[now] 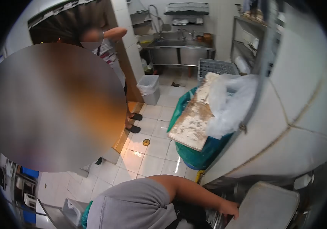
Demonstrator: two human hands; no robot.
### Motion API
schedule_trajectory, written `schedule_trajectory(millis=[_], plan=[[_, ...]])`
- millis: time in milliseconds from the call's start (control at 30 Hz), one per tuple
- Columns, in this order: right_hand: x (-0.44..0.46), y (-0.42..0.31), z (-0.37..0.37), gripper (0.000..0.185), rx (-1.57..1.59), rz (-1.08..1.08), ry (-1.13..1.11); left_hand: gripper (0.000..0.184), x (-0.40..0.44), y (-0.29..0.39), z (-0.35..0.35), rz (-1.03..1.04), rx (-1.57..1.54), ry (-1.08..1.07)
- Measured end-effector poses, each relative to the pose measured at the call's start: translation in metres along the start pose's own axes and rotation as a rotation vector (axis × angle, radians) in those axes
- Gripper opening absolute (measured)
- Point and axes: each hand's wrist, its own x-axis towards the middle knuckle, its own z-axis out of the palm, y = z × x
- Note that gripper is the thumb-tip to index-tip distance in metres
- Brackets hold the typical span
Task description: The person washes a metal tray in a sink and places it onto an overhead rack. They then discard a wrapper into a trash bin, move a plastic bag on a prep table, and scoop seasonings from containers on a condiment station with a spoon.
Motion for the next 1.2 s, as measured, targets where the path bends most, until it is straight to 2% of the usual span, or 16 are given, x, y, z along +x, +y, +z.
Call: schedule_trajectory(millis=[67, 100, 167, 200, 233, 267, 300, 400, 533, 567, 600, 667, 733, 900, 967, 1200], plan=[[0.025, 0.008, -0.022, 0.064, 0.029, -0.019, 0.016, 0.045, 0.060, -0.020, -0.046, 1.071, 1.325, -0.299], [0.038, 0.019, -0.033, 0.063, 0.036, -0.034, 0.014, 0.036, 0.088, -0.031, -0.064, 1.251, 1.158, -0.316], [0.049, 0.045, -0.044, 0.061, 0.021, -0.075, 0.010, 0.032, 0.109, -0.036, -0.078, 0.877, 1.098, -0.344], [0.026, 0.028, -0.026, 0.063, -0.035, -0.201, 0.076, 0.030, 0.099, -0.020, -0.059, 0.304, 0.564, -0.325], [0.032, 0.023, -0.023, 0.065, 0.213, -0.038, 0.107, 0.029, 0.089, -0.003, -0.037, -0.104, -0.099, -0.036], [0.052, 0.034, -0.029, 0.067, 0.340, -0.008, 0.134, 0.034, 0.100, -0.002, -0.037, -0.125, -0.092, -0.012], [0.031, -0.004, -0.014, 0.067, 0.261, 0.104, 0.257, 0.039, 0.114, -0.010, -0.048, -0.104, -0.051, -0.060], [0.040, 0.004, -0.024, 0.084, 0.223, 0.247, 0.313, 0.042, 0.117, 0.000, -0.022, -0.112, -0.246, 0.015], [0.052, 0.005, -0.040, 0.082, 0.130, 0.275, 0.293, 0.041, 0.142, -0.016, -0.047, -0.187, -0.274, -0.001], [0.053, -0.006, -0.047, 0.066, 0.081, 0.218, 0.360, 0.040, 0.151, -0.019, -0.050, -0.149, -0.192, -0.027], [0.047, -0.037, -0.040, 0.064, 0.033, 0.278, 0.403, 0.039, 0.160, -0.016, -0.049, -0.107, -0.119, -0.050], [0.084, -0.025, -0.055, 0.052, -0.454, -0.085, 0.544, 0.036, 0.168, -0.005, -0.054, -0.156, -0.134, -0.056], [0.118, -0.041, -0.056, 0.050, -0.681, -0.523, 0.581, 0.034, 0.171, -0.001, -0.047, -0.213, -0.141, -0.013], [0.191, -0.111, 0.011, 0.048, -0.507, -0.376, 0.330, 0.034, 0.187, 0.000, -0.039, -0.166, -0.211, -0.015], [0.206, -0.130, 0.035, 0.049, -0.076, -0.039, 0.166, 0.035, 0.197, 0.000, -0.034, -0.189, -0.233, -0.019], [0.306, -0.103, 0.051, 0.048, 0.003, 0.210, 0.121, 0.033, 0.222, 0.010, -0.015, -0.263, -0.243, -0.009]])
